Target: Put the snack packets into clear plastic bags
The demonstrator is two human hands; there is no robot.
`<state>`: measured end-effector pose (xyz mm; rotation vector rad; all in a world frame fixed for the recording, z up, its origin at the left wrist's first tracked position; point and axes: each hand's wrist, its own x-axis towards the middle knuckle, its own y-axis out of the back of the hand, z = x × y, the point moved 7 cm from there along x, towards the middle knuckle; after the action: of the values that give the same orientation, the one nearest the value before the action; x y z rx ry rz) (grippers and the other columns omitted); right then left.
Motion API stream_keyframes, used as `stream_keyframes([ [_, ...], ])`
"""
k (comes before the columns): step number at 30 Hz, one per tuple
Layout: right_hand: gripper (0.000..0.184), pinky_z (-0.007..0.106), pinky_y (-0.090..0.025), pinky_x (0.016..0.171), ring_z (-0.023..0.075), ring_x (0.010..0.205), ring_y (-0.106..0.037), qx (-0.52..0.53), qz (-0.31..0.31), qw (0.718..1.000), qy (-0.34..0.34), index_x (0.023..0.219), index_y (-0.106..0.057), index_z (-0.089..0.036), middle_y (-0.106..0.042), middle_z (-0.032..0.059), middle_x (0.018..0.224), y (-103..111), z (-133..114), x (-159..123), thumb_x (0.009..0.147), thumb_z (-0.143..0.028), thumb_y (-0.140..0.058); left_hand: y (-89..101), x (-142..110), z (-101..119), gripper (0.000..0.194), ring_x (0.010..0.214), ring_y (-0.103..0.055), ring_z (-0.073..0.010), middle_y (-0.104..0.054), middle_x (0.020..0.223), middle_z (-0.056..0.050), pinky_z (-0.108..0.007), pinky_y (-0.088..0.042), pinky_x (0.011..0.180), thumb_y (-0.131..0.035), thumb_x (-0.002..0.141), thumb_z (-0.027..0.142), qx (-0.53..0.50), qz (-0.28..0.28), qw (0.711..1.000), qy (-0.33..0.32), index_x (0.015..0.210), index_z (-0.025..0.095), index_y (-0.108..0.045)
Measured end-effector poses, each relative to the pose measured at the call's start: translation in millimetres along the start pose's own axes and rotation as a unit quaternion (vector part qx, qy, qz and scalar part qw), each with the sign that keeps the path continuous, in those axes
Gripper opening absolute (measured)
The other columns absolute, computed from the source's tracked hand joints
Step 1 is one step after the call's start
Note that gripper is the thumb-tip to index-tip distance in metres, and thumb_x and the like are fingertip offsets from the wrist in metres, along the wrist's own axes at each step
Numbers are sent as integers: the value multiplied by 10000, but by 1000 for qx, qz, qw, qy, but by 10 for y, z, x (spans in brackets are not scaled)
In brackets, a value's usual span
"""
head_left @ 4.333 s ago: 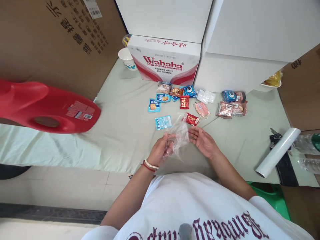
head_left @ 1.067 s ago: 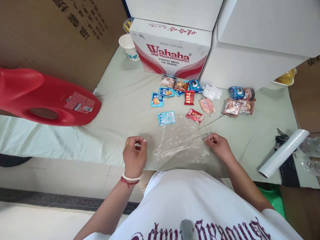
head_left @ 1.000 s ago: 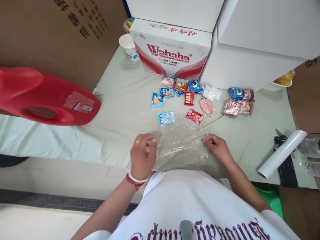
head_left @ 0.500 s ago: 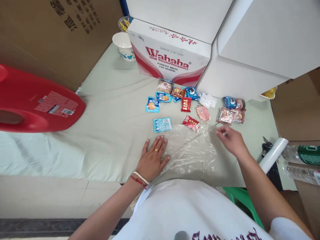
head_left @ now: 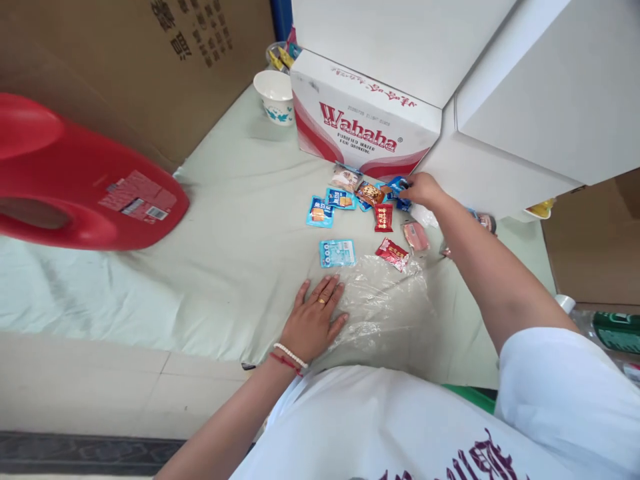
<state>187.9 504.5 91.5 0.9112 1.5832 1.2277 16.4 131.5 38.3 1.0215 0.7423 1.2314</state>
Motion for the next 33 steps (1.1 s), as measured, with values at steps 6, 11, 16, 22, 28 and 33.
stream_keyframes([
  [6,524,279,-416,752,205,911,-598,-92,-86,992,16,1229,-698,-120,-729,140,1130,-90,164,-120,743,-280,-812,12,0,-9,591,1509,-387,-280,-422,1623,-103,-553,-183,1275,-473,1008,449,-5,10,1000,3,1555,231,-430],
  [11,488,329,-426,769,233,930,-603,-100,-74,992,-27,1107,-734,-92,-722,212,1102,-139,75,-177,661,-231,-874,-2,-7,-4,585,1515,-377,-270,-418,1626,-102,-548,-175,1277,-461,1012,454,5,4,1000,4,1549,226,-436],
  [16,503,310,-402,812,187,977,-621,-25,25,999,1,1204,-669,-76,-694,125,1083,272,41,-311,843,-424,-710,-4,-3,8,604,1522,-363,-273,-406,1629,-127,-558,-166,1275,-445,1015,482,13,-7,1000,3,1552,208,-431],
  [22,437,312,-457,759,183,900,-600,256,214,937,104,1305,-567,-142,-674,110,1113,973,-32,-1183,942,-373,-646,-9,1,38,614,1532,-343,-284,-379,1642,-137,-578,-164,1268,-427,1019,469,22,-14,1000,5,1567,196,-401],
  [28,342,294,-474,709,229,866,-670,139,-127,949,253,1110,-667,-218,-707,39,992,-80,-905,-2402,807,-333,-778,-25,4,51,654,1538,-330,-275,-375,1644,-139,-553,-137,1275,-434,1010,471,27,-23,999,10,1591,184,-346],
  [33,539,296,-470,729,268,1016,-693,35,-143,962,231,1368,-568,-212,-629,121,1326,-765,-1035,-2671,867,-315,-737,1,-72,-41,720,1547,-298,-327,-380,1635,-170,-634,-75,1255,-464,983,519,47,-8,997,53,1592,157,-334],
])
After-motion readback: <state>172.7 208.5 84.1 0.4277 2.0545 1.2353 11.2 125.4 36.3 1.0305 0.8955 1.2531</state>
